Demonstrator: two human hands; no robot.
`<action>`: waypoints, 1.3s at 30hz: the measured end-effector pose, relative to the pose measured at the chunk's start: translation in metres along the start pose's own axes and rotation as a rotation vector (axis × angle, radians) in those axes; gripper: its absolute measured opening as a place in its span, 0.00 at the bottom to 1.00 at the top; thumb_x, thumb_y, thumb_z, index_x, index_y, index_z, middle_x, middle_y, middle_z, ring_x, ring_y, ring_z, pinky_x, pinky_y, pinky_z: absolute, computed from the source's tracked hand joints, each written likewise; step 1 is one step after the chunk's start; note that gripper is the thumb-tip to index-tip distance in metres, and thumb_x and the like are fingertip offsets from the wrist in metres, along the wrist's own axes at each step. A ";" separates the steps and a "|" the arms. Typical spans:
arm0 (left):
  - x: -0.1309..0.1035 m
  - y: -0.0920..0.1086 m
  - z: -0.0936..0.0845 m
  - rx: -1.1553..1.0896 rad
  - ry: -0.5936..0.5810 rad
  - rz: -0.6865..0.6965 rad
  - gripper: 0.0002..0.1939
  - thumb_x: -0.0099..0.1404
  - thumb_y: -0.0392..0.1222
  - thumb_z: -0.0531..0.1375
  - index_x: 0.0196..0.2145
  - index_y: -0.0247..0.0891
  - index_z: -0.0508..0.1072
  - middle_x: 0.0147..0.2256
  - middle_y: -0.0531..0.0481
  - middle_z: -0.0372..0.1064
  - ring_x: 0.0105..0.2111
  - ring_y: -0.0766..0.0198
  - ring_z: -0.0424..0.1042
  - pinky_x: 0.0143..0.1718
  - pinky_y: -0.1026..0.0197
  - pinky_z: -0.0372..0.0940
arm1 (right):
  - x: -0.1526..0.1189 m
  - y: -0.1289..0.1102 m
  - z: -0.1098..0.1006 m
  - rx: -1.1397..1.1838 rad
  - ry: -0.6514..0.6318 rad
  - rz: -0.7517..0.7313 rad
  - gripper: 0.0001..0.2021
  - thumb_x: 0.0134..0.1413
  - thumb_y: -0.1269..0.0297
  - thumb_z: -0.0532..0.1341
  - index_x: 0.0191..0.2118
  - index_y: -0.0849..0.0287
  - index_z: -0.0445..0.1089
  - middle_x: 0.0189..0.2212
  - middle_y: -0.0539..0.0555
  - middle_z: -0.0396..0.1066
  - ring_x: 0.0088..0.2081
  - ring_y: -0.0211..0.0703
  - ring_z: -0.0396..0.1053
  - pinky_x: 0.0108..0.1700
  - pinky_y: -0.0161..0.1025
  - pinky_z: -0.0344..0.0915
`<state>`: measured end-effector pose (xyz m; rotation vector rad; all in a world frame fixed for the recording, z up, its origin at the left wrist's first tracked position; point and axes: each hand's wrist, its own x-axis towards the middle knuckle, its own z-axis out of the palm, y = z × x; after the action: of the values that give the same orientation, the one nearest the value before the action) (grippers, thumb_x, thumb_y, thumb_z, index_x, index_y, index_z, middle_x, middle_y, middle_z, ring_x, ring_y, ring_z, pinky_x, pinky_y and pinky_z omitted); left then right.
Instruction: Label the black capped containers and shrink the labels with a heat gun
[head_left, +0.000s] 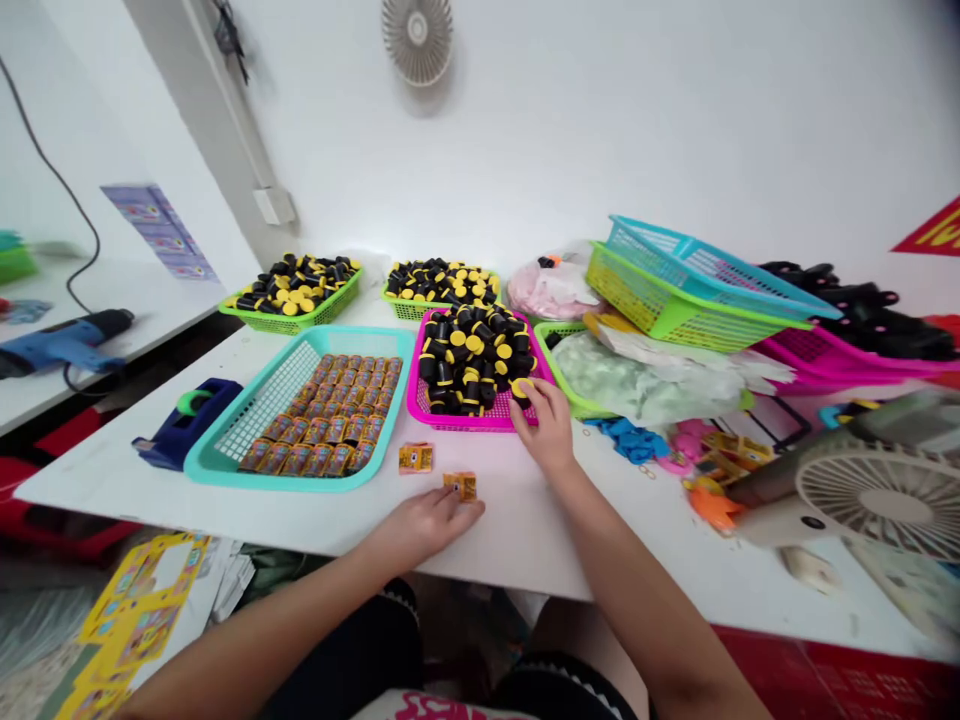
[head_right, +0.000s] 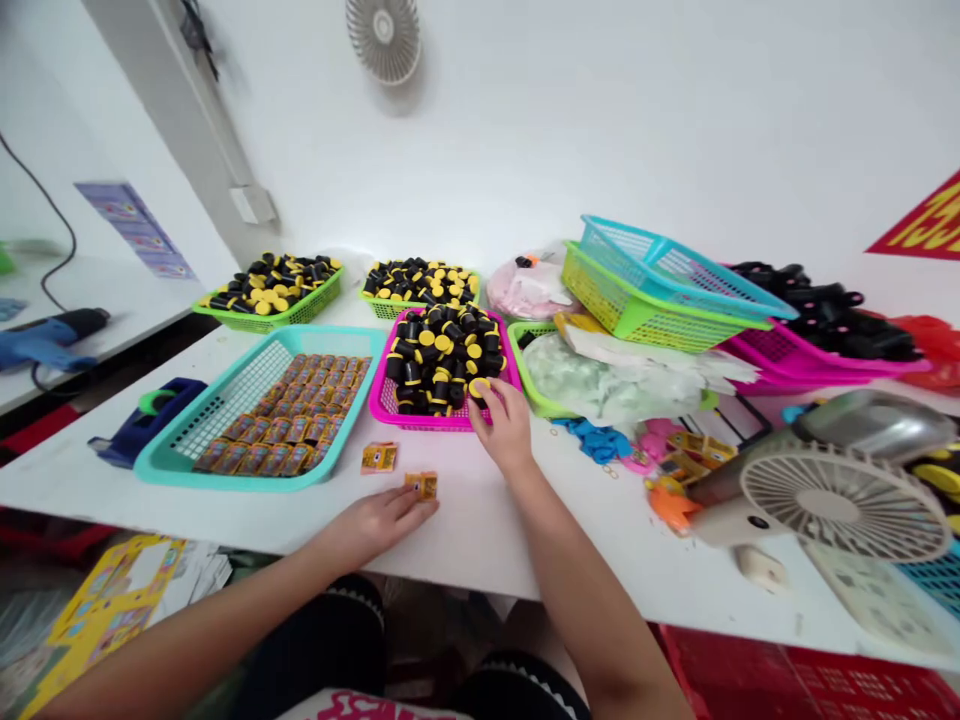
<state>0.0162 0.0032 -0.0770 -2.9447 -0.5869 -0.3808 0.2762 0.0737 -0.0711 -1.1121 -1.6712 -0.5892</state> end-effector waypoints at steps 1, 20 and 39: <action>0.000 -0.001 -0.002 -0.040 -0.019 -0.012 0.23 0.66 0.27 0.48 0.57 0.37 0.63 0.45 0.38 0.73 0.44 0.56 0.75 0.45 0.54 0.71 | 0.000 0.000 0.000 -0.010 0.002 -0.004 0.17 0.55 0.67 0.61 0.52 0.58 0.67 0.46 0.61 0.69 0.49 0.48 0.68 0.49 0.48 0.69; 0.077 -0.038 -0.042 -0.939 0.373 -0.388 0.10 0.54 0.29 0.61 0.32 0.38 0.80 0.34 0.48 0.73 0.32 0.66 0.73 0.30 0.67 0.67 | 0.002 -0.012 -0.010 0.054 0.110 -0.077 0.23 0.50 0.73 0.65 0.51 0.52 0.65 0.46 0.59 0.68 0.47 0.48 0.70 0.45 0.48 0.72; 0.070 -0.034 -0.003 -0.772 0.284 -0.490 0.30 0.68 0.45 0.54 0.64 0.42 0.49 0.38 0.47 0.78 0.32 0.61 0.78 0.33 0.62 0.71 | 0.006 -0.036 -0.025 0.969 0.090 0.697 0.09 0.54 0.57 0.64 0.33 0.54 0.63 0.39 0.51 0.73 0.41 0.41 0.72 0.42 0.40 0.69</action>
<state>0.0650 0.0594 -0.0536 -3.2636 -1.3783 -1.3115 0.2555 0.0393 -0.0514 -0.8098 -1.1220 0.5695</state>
